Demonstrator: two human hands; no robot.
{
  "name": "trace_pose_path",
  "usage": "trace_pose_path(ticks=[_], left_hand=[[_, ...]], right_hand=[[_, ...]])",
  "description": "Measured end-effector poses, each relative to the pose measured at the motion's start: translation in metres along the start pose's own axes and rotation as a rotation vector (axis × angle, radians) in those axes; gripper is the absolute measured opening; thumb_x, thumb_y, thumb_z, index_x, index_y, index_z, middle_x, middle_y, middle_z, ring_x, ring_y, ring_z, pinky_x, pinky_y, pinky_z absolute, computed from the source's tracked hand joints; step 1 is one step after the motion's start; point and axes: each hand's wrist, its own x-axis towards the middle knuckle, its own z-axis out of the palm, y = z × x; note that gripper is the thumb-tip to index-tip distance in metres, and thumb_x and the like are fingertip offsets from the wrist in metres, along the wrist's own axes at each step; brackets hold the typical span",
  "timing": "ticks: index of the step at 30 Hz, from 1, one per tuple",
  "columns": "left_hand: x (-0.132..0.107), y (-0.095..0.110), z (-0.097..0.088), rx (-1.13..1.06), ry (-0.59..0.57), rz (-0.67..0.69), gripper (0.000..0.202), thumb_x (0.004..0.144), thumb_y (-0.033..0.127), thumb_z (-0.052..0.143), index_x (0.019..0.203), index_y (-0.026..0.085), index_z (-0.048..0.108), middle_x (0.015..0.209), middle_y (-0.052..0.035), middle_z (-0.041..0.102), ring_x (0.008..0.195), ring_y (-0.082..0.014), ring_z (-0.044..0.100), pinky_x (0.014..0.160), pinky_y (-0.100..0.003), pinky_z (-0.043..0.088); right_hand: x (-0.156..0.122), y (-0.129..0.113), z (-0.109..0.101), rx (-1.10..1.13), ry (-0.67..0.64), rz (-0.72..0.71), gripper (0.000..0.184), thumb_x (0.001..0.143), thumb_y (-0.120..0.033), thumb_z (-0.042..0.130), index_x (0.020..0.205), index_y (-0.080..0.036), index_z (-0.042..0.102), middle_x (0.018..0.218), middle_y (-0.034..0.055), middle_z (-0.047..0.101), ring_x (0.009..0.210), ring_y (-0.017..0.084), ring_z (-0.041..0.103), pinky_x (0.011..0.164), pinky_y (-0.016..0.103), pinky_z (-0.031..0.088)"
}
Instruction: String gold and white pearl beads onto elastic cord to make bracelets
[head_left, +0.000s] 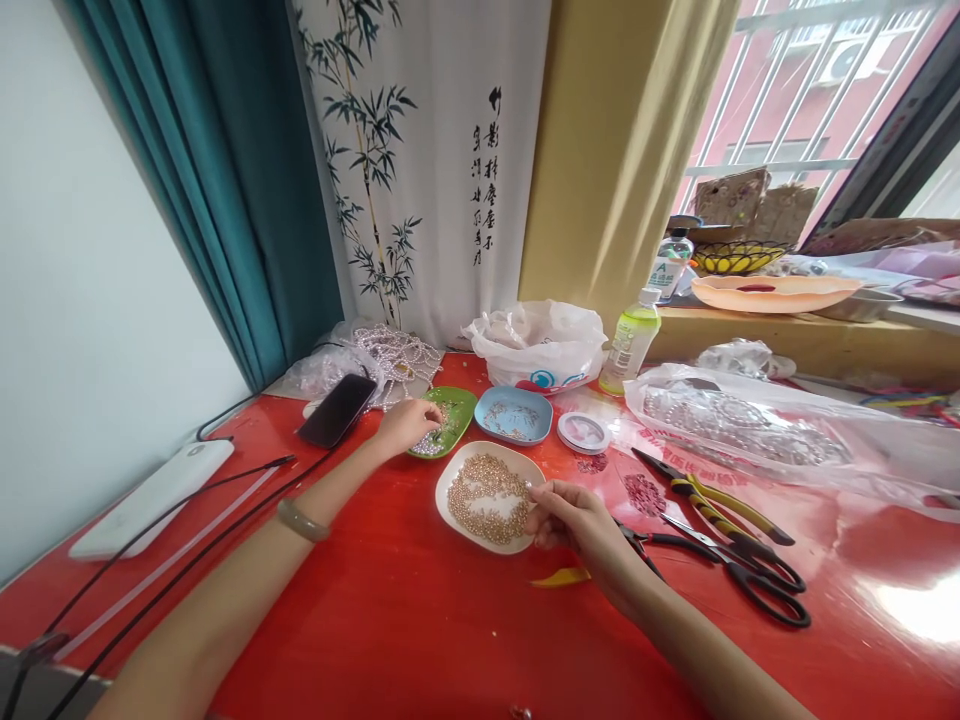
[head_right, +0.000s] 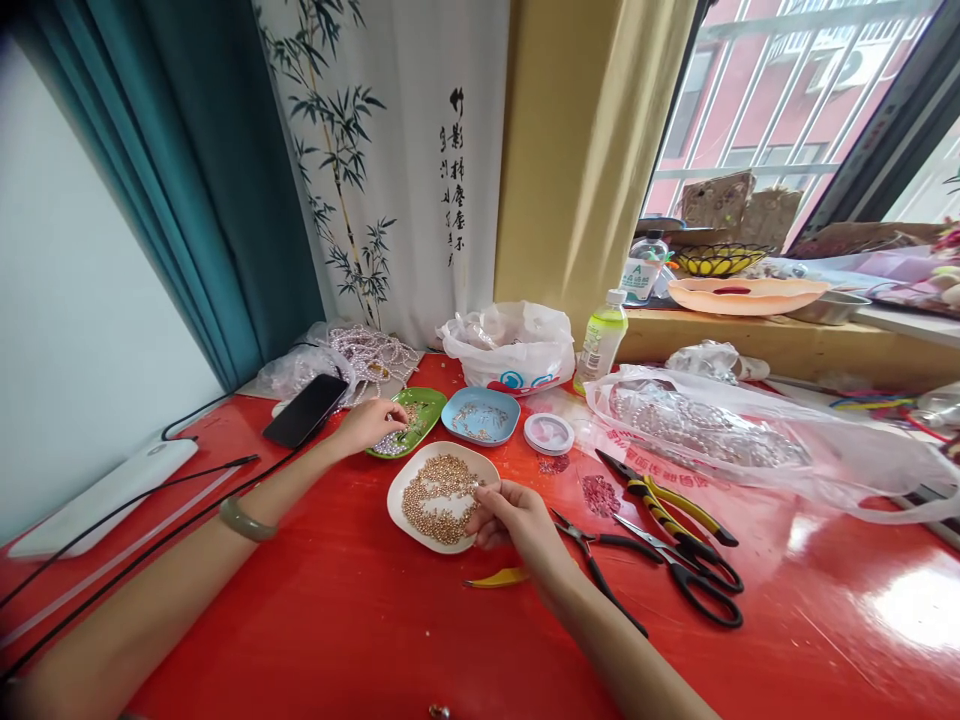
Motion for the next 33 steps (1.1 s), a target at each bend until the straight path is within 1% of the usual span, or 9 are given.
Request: trace_pose_path(ticks=[4, 7, 12, 13, 15, 16, 19, 24, 33], left_hand=[[-0.002, -0.004, 0.007, -0.037, 0.028, -0.013, 0.008, 0.063, 0.024, 0.058, 0.063, 0.021, 0.065, 0.074, -0.0053, 0.065, 0.084, -0.0249, 0.052, 0.070, -0.032, 0.036], [-0.001, -0.002, 0.006, -0.110, 0.043, -0.014, 0.009, 0.063, 0.024, 0.058, 0.063, 0.019, 0.065, 0.076, -0.0062, 0.065, 0.085, -0.0251, 0.052, 0.071, -0.033, 0.036], [-0.007, 0.028, 0.009, -0.350, -0.030, 0.030, 0.022, 0.070, 0.031, 0.053, 0.081, 0.015, 0.063, 0.079, -0.0056, 0.065, 0.072, -0.0157, 0.057, 0.062, -0.025, 0.041], [-0.011, 0.037, 0.011, -0.432, -0.064, 0.043, 0.025, 0.071, 0.033, 0.053, 0.086, 0.015, 0.062, 0.081, -0.0058, 0.065, 0.071, -0.0143, 0.057, 0.060, -0.023, 0.041], [-0.020, 0.056, 0.017, -0.864, -0.191, -0.012, 0.028, 0.066, 0.032, 0.060, 0.086, 0.013, 0.061, 0.083, -0.0077, 0.065, 0.071, -0.0131, 0.057, 0.057, -0.021, 0.040], [-0.025, 0.064, 0.019, -1.005, -0.244, -0.057, 0.028, 0.063, 0.031, 0.064, 0.084, 0.013, 0.061, 0.080, -0.0070, 0.065, 0.069, -0.0119, 0.056, 0.056, -0.020, 0.039], [-0.037, 0.082, 0.024, -1.205, -0.335, -0.162, 0.025, 0.056, 0.026, 0.070, 0.076, 0.013, 0.064, 0.075, -0.0048, 0.064, 0.061, -0.0074, 0.054, 0.052, -0.017, 0.037], [-0.044, 0.092, 0.024, -1.267, -0.319, -0.233, 0.022, 0.052, 0.022, 0.073, 0.069, 0.013, 0.064, 0.065, -0.0018, 0.062, 0.056, -0.0049, 0.051, 0.050, -0.015, 0.035], [-0.048, 0.096, 0.026, -1.308, -0.361, -0.213, 0.023, 0.049, 0.022, 0.074, 0.066, 0.012, 0.063, 0.063, -0.0014, 0.062, 0.057, -0.0071, 0.053, 0.056, -0.019, 0.039]], right_hand=[[-0.001, -0.001, 0.000, -0.004, -0.003, -0.005, 0.021, 0.073, -0.033, 0.054, 0.064, -0.015, 0.048, 0.054, 0.0007, 0.062, 0.043, 0.006, 0.051, 0.044, 0.016, 0.039], [-0.002, -0.001, 0.000, 0.000, -0.010, -0.012, 0.022, 0.072, -0.034, 0.055, 0.063, -0.015, 0.049, 0.054, 0.0006, 0.062, 0.043, 0.006, 0.051, 0.045, 0.017, 0.039], [-0.001, -0.002, 0.000, -0.008, 0.008, -0.039, 0.025, 0.070, -0.037, 0.056, 0.062, -0.015, 0.048, 0.053, 0.0005, 0.062, 0.042, 0.006, 0.051, 0.045, 0.017, 0.038], [-0.001, -0.002, 0.000, -0.007, 0.012, -0.052, 0.025, 0.070, -0.038, 0.056, 0.062, -0.015, 0.048, 0.053, 0.0003, 0.062, 0.042, 0.006, 0.050, 0.044, 0.018, 0.038], [-0.001, -0.003, 0.000, 0.002, 0.021, -0.078, 0.026, 0.069, -0.039, 0.056, 0.061, -0.015, 0.048, 0.051, -0.0004, 0.061, 0.040, 0.006, 0.049, 0.044, 0.018, 0.037], [-0.001, -0.004, 0.001, 0.009, 0.028, -0.090, 0.026, 0.069, -0.039, 0.056, 0.061, -0.015, 0.048, 0.050, -0.0009, 0.061, 0.040, 0.006, 0.048, 0.044, 0.018, 0.037], [-0.003, -0.006, 0.002, 0.014, 0.062, -0.105, 0.026, 0.068, -0.038, 0.056, 0.060, -0.016, 0.047, 0.049, -0.0018, 0.060, 0.038, 0.005, 0.047, 0.044, 0.018, 0.036], [-0.005, -0.008, 0.004, -0.017, 0.075, -0.107, 0.026, 0.068, -0.038, 0.056, 0.058, -0.017, 0.046, 0.047, -0.0014, 0.060, 0.038, 0.006, 0.046, 0.043, 0.018, 0.034], [-0.005, -0.006, 0.004, -0.038, 0.067, -0.111, 0.024, 0.068, -0.035, 0.055, 0.055, -0.016, 0.047, 0.047, -0.0018, 0.060, 0.037, 0.006, 0.047, 0.042, 0.019, 0.035]])
